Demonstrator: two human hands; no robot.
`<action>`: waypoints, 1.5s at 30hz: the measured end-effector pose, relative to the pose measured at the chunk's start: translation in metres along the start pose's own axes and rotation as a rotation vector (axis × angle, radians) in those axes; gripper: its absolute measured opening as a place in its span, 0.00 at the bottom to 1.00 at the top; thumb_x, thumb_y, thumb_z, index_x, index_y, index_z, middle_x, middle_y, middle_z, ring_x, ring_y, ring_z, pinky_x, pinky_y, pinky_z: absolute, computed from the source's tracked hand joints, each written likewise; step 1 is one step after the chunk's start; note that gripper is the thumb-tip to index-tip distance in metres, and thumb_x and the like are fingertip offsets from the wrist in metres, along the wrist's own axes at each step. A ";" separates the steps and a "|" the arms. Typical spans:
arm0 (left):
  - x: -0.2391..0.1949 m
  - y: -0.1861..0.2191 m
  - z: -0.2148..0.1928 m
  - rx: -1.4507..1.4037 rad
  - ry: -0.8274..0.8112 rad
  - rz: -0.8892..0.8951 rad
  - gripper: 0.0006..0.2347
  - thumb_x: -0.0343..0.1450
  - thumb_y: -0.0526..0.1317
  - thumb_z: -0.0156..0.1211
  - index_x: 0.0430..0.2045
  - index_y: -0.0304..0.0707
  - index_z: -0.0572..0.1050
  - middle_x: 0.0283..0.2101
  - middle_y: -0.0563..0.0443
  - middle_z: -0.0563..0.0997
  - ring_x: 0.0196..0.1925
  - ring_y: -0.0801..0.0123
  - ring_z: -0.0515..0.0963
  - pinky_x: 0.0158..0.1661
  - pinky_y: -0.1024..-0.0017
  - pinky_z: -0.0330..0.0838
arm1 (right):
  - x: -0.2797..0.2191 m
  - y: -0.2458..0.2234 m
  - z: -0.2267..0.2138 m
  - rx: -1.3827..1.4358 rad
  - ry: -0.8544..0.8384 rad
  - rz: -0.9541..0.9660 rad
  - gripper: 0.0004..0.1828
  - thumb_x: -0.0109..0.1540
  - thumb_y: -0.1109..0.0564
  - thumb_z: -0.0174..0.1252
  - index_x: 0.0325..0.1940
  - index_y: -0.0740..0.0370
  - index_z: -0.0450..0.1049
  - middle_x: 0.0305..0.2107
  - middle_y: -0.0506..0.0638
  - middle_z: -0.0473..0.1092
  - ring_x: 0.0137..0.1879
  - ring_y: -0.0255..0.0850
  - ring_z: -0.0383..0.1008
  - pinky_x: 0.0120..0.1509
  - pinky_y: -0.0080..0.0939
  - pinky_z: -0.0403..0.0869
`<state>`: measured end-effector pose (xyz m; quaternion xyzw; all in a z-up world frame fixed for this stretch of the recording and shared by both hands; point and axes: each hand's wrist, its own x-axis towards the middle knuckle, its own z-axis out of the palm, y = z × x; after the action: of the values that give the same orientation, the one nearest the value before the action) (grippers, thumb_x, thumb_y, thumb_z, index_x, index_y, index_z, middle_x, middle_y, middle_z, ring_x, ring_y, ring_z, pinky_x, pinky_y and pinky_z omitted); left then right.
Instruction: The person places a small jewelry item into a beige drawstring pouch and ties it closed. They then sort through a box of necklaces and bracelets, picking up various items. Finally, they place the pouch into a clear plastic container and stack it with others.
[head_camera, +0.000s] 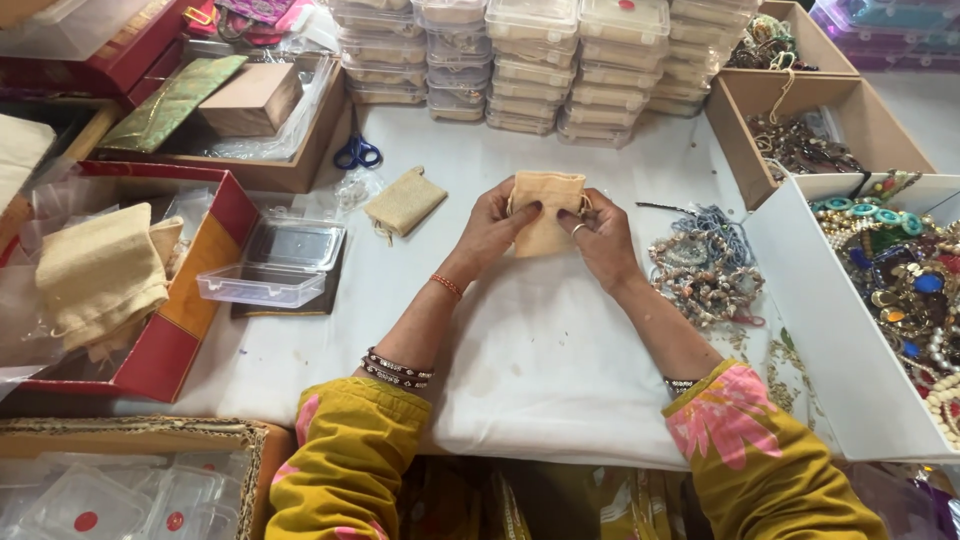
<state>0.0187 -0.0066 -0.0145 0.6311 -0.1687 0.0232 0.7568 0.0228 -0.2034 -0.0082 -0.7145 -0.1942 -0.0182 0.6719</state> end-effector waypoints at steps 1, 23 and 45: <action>0.002 -0.009 -0.003 0.019 -0.009 -0.004 0.12 0.75 0.37 0.59 0.52 0.37 0.76 0.40 0.59 0.83 0.39 0.85 0.78 0.39 0.81 0.74 | 0.000 0.001 -0.001 0.032 -0.006 -0.002 0.13 0.65 0.69 0.56 0.54 0.63 0.74 0.43 0.46 0.76 0.47 0.29 0.75 0.52 0.30 0.75; 0.006 0.001 -0.027 -0.085 0.229 -0.111 0.09 0.73 0.29 0.51 0.35 0.33 0.81 0.35 0.51 0.85 0.32 0.75 0.84 0.30 0.79 0.80 | -0.015 -0.045 0.017 -0.119 -0.139 -0.117 0.25 0.56 0.66 0.59 0.57 0.57 0.73 0.55 0.49 0.70 0.62 0.39 0.70 0.59 0.39 0.76; -0.028 0.040 -0.051 1.480 0.478 -0.008 0.13 0.71 0.45 0.63 0.49 0.49 0.77 0.47 0.53 0.83 0.55 0.61 0.78 0.60 0.55 0.66 | -0.002 -0.015 -0.004 -0.749 0.059 -0.045 0.15 0.66 0.50 0.60 0.54 0.56 0.77 0.38 0.53 0.78 0.41 0.42 0.79 0.47 0.43 0.76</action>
<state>-0.0063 0.0560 0.0075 0.9505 0.0607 0.2627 0.1543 0.0172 -0.2071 0.0055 -0.9053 -0.1705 -0.1234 0.3690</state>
